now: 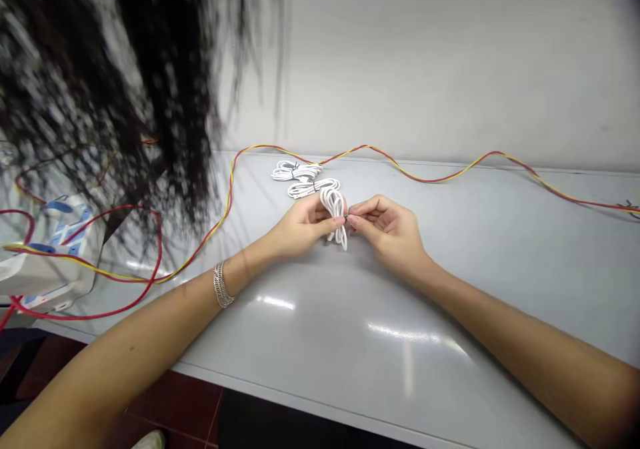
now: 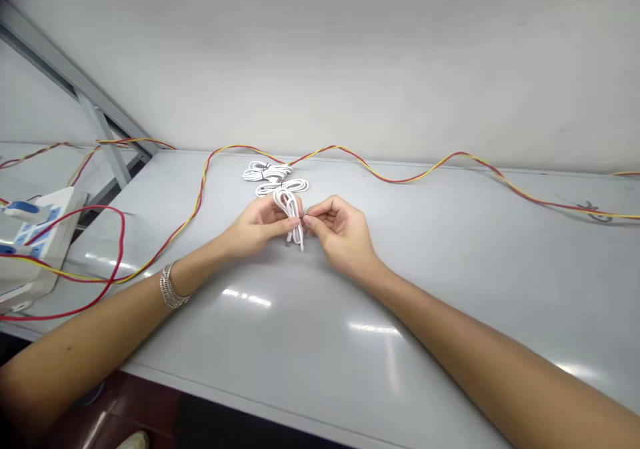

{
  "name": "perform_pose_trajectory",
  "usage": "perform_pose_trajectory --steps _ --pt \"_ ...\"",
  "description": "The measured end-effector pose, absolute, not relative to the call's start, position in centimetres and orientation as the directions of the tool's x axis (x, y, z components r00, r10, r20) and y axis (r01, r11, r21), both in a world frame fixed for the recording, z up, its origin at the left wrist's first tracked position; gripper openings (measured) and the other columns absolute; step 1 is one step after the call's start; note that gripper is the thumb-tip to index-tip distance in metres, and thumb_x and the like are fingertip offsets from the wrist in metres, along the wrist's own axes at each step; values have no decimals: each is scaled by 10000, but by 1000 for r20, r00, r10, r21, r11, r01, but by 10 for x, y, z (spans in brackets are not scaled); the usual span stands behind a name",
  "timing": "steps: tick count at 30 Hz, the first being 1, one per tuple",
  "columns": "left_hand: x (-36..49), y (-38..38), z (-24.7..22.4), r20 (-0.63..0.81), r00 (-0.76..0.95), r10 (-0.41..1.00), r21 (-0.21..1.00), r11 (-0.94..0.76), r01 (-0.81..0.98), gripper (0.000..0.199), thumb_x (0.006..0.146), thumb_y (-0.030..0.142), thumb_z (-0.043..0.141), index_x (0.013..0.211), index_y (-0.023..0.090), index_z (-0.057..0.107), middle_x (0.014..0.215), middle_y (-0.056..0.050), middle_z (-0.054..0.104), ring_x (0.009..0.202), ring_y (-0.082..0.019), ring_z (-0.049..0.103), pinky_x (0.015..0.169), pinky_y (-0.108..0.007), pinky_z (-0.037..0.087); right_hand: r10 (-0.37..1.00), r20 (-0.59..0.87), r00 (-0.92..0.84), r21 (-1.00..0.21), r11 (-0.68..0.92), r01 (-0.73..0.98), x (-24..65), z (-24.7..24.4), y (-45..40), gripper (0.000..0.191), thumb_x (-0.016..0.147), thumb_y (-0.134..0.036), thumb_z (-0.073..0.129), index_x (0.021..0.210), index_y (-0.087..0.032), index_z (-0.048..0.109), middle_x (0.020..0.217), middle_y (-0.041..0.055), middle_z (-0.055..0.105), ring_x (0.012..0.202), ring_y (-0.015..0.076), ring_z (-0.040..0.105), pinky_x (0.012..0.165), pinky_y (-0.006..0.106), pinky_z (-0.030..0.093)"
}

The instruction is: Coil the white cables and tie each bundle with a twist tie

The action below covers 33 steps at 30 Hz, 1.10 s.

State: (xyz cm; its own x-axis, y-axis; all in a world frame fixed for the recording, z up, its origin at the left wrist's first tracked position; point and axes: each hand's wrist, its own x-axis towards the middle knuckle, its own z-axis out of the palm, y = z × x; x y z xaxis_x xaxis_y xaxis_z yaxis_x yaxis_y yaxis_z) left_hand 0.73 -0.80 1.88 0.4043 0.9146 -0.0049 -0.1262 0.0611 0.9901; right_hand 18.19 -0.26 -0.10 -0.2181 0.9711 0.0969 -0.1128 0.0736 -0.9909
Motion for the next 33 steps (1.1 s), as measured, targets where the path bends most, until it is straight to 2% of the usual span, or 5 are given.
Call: perform_pose_trajectory --steps 6,10,19,23,33 --pt "8 -11 18 55 373 926 994 -15 -109 344 766 362 773 884 129 550 773 -10 594 700 -109 602 655 -238 488 960 -35 -279 -984 -81 -156 184 4 -1 372 605 -427 876 694 -186 607 658 -5 672 615 141 663 645 318 593" --pt "6 -9 17 9 362 932 989 44 -140 336 741 325 792 882 123 563 766 -16 619 696 -117 619 640 -234 489 957 -21 -291 -988 -64 -137 184 4 -1 350 641 -425 863 715 -179 624 686 7 675 623 137 658 656 318 594" --pt "2 -4 20 -169 287 943 928 250 -276 358 663 190 810 961 96 634 846 -54 698 708 -149 664 639 -259 518 893 330 -307 -943 326 -64 184 -5 -6 235 824 -236 728 1055 -251 689 1048 37 703 841 156 687 809 340 583" --pt "-1 -3 22 -237 300 924 895 328 -301 476 638 159 819 1060 98 606 781 -58 711 682 -179 691 637 -274 518 843 438 -311 -873 481 75 185 -1 -9 208 876 -160 636 1035 -263 723 1022 38 698 900 166 681 826 335 575" --pt "-4 -3 24 -312 449 837 842 463 -278 454 671 154 816 1080 106 625 813 -77 736 708 -184 714 699 -284 543 654 653 -382 -561 756 336 192 3 -10 250 872 -105 570 983 -279 711 942 26 746 852 179 692 782 336 568"
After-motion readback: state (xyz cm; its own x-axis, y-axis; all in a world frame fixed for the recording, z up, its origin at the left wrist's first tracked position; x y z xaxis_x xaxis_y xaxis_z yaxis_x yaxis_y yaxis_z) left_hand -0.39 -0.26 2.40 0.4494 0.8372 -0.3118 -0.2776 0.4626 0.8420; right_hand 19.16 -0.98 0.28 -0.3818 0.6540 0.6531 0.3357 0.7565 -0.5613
